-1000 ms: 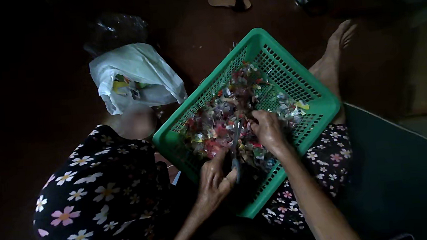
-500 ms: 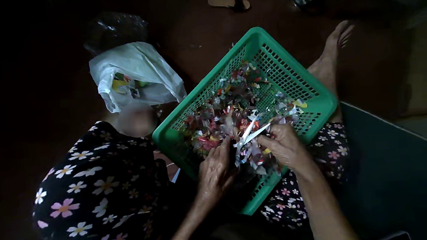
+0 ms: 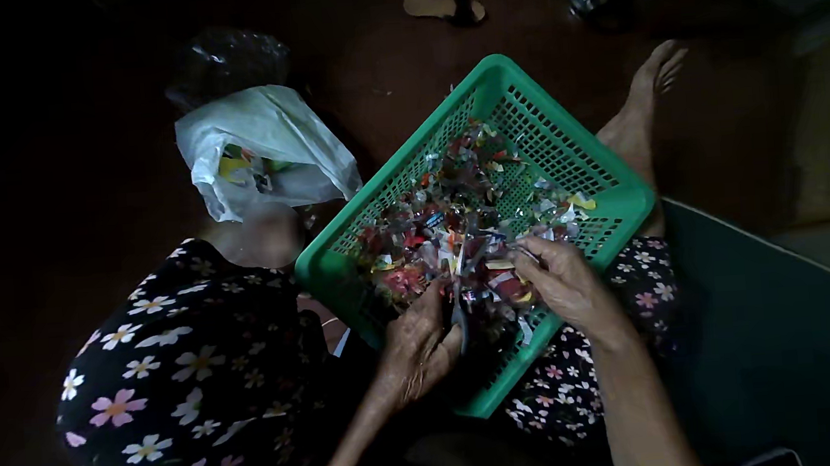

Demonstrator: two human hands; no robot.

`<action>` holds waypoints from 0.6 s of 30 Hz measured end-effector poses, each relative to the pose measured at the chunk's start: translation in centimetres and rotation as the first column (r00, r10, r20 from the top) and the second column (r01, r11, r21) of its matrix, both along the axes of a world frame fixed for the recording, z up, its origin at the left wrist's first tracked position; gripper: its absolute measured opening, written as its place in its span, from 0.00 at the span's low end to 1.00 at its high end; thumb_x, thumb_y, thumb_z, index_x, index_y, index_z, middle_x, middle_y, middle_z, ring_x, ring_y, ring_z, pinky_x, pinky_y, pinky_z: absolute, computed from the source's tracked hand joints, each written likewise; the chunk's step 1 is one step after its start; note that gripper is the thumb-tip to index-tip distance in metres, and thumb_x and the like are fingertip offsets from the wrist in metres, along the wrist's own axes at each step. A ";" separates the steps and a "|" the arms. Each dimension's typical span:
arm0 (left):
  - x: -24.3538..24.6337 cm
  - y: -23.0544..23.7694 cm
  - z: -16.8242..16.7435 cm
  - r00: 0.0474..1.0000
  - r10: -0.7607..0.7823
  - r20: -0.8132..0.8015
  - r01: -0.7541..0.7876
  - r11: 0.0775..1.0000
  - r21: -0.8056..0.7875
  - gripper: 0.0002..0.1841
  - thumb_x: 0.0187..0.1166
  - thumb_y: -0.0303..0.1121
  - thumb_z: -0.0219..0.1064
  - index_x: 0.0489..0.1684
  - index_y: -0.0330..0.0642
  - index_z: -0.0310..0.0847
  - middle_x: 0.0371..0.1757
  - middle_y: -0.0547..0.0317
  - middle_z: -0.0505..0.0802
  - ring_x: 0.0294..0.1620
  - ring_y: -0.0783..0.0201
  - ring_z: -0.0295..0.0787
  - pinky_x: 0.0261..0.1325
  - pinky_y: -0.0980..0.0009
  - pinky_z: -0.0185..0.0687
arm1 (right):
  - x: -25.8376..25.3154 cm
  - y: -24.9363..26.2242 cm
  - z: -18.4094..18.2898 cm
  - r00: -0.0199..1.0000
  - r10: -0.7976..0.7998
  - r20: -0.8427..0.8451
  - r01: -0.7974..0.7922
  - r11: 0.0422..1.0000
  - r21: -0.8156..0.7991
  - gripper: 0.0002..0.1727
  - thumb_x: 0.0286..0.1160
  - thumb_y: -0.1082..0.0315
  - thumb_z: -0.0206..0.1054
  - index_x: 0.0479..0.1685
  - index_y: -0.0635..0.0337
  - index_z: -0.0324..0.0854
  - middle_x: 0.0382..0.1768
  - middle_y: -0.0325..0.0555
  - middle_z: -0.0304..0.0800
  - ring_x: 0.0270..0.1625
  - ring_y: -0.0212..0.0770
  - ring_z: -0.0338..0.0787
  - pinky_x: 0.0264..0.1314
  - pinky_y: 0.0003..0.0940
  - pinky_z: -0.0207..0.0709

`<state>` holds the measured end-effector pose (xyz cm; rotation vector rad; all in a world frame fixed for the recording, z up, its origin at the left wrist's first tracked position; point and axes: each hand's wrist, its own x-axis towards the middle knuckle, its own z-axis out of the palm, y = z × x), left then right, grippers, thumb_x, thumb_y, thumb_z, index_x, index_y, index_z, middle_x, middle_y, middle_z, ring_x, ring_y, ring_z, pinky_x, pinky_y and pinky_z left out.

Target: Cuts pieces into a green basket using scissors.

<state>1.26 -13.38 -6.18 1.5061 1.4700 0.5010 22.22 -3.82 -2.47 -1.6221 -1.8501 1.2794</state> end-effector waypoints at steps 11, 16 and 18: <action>0.4 0.2 -0.7 0.994 0.079 0.070 -0.093 0.967 0.237 0.17 0.80 0.34 0.63 0.62 0.35 0.85 0.31 0.49 0.92 0.30 0.52 0.90 0.37 0.51 0.85 | -0.1 0.5 1.2 0.977 0.038 0.208 -0.057 0.995 0.086 0.09 0.83 0.70 0.65 0.45 0.64 0.90 0.35 0.48 0.90 0.36 0.38 0.87 0.44 0.42 0.82; -0.6 0.0 0.7 0.929 -0.081 0.362 0.121 0.989 -0.088 0.26 0.88 0.44 0.51 0.77 0.35 0.71 0.52 0.50 0.91 0.52 0.67 0.89 0.59 0.64 0.84 | 0.3 4.2 2.6 0.848 0.127 0.514 -0.212 0.971 0.111 0.19 0.77 0.78 0.69 0.67 0.66 0.83 0.64 0.65 0.85 0.55 0.65 0.89 0.60 0.67 0.80; -0.5 -0.4 0.9 0.944 0.020 0.329 0.002 0.998 -0.067 0.27 0.87 0.45 0.50 0.75 0.33 0.73 0.55 0.50 0.91 0.55 0.67 0.88 0.62 0.65 0.83 | -0.6 6.1 2.5 0.860 0.087 0.503 -0.200 0.964 0.175 0.22 0.81 0.73 0.67 0.74 0.67 0.77 0.70 0.68 0.80 0.60 0.68 0.87 0.62 0.70 0.78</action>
